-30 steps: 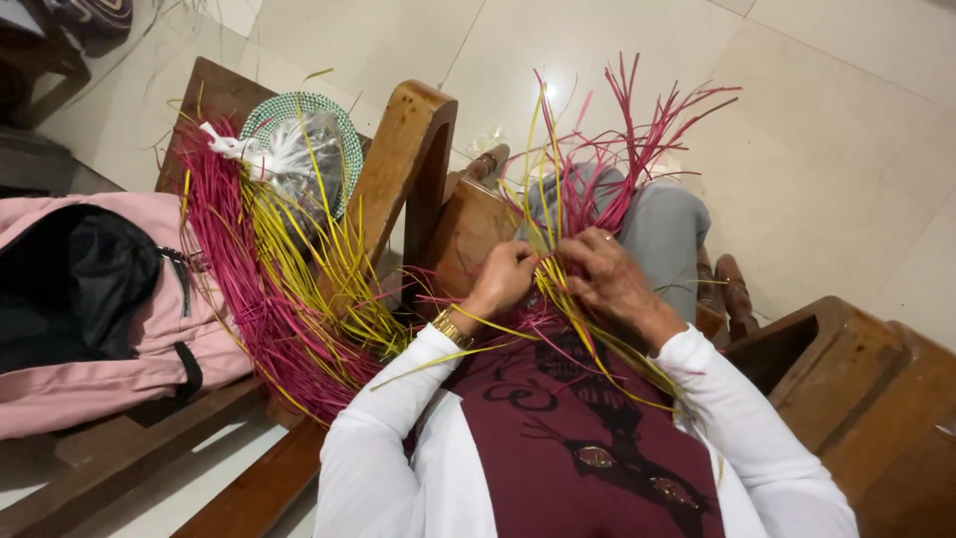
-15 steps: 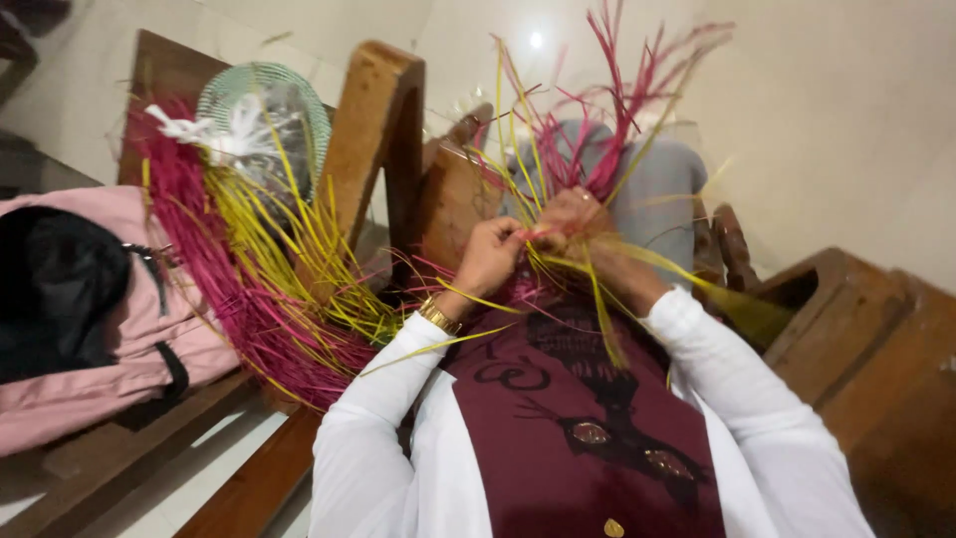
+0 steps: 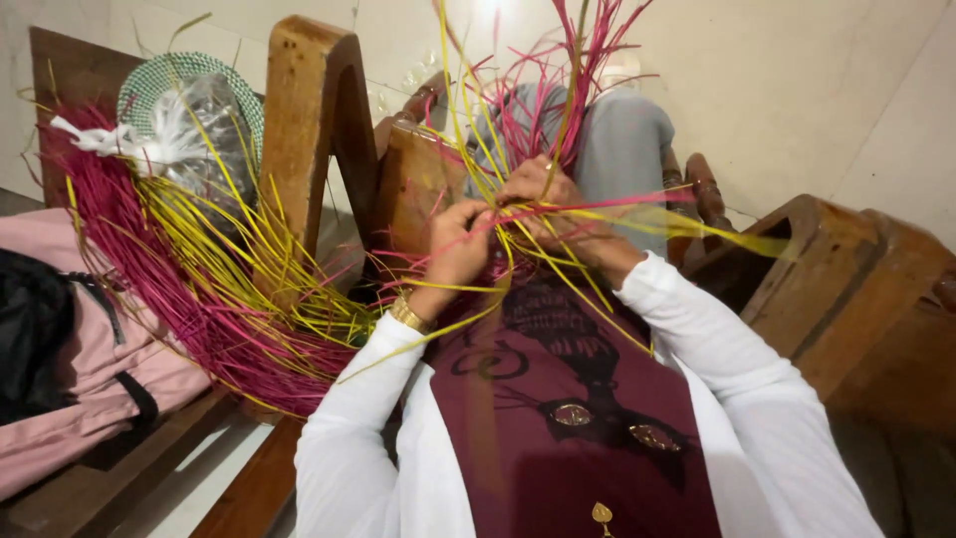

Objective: Weaving colorful strands together to create a decorative craft item

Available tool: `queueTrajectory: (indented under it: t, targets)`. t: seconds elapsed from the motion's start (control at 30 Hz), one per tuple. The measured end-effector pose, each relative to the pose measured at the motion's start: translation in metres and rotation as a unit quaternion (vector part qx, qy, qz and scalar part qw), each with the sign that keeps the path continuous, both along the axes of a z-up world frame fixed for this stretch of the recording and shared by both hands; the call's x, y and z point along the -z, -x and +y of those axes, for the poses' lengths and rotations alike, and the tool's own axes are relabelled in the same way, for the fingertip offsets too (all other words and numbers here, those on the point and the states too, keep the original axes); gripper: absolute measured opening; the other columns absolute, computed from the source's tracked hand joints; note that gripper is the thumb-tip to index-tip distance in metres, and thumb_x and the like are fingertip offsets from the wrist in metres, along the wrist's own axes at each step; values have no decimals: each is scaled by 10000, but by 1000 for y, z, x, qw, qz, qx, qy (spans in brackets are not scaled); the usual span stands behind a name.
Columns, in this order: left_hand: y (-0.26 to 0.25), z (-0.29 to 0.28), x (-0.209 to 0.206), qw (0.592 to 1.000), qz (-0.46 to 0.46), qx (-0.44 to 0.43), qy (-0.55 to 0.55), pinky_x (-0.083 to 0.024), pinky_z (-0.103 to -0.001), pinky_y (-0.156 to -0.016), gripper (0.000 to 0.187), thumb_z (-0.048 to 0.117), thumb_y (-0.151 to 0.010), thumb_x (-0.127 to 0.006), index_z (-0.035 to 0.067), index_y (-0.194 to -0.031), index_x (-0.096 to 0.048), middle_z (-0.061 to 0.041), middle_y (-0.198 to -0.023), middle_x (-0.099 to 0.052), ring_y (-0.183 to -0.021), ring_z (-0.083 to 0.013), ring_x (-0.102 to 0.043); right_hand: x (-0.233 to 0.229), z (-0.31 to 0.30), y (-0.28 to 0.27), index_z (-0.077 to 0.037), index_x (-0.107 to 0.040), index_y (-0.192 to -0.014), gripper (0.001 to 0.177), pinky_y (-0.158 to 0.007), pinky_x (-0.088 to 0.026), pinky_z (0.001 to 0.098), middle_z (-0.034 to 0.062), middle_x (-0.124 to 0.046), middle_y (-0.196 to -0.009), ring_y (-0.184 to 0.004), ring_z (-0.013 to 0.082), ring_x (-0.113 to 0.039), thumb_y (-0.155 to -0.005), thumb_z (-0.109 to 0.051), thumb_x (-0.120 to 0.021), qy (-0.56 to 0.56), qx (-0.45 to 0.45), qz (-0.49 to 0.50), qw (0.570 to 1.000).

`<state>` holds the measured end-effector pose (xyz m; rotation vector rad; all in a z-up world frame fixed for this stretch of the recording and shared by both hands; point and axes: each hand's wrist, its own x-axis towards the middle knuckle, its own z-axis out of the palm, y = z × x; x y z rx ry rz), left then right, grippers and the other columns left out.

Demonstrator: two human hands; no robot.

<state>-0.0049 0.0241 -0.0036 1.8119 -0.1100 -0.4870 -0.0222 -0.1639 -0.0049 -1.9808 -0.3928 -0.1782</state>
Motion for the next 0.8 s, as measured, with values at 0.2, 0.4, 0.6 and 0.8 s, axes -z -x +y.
queueTrajectory:
  t: [0.2, 0.4, 0.6, 0.8]
  targets:
    - [3, -3, -4, 972, -224, 26, -72, -547, -338, -653, 38, 65, -789, -671, 56, -788, -708, -141, -704, -683, -722, -315, -691, -26, 3, -2, -154, -697, -922, 117, -831, -435, 368, 51, -621, -894, -882, 261, -547, -902, -262, -653, -57, 16, 20, 998]
    - [2, -7, -12, 979, -192, 48, -52, -536, -394, -613, 83, 58, -786, -632, 25, -765, -705, -159, -714, -693, -727, -371, -679, 15, 14, 11, -147, -664, -892, 108, -827, -388, 372, 39, -610, -856, -886, 246, -528, -892, -254, -655, -59, 23, 77, 995]
    - [6, -4, -4, 973, -208, 49, -93, -533, -387, -600, 89, 93, -805, -629, 54, -770, -701, -163, -668, -669, -704, -364, -673, 22, 10, 10, -196, -679, -953, 146, -858, -314, 354, -1, -623, -902, -954, 209, -514, -912, -332, -646, -35, 22, 106, 993]
    - [-2, -9, 1, 998, 65, -12, 7, -459, -242, -492, 139, 114, -833, -590, 75, -841, -722, -28, -508, -588, -492, -113, -540, -58, 1, 1, 34, -640, -854, 22, -898, -564, 375, 200, -593, -863, -850, 313, -638, -833, 30, -648, -272, 85, 301, 910]
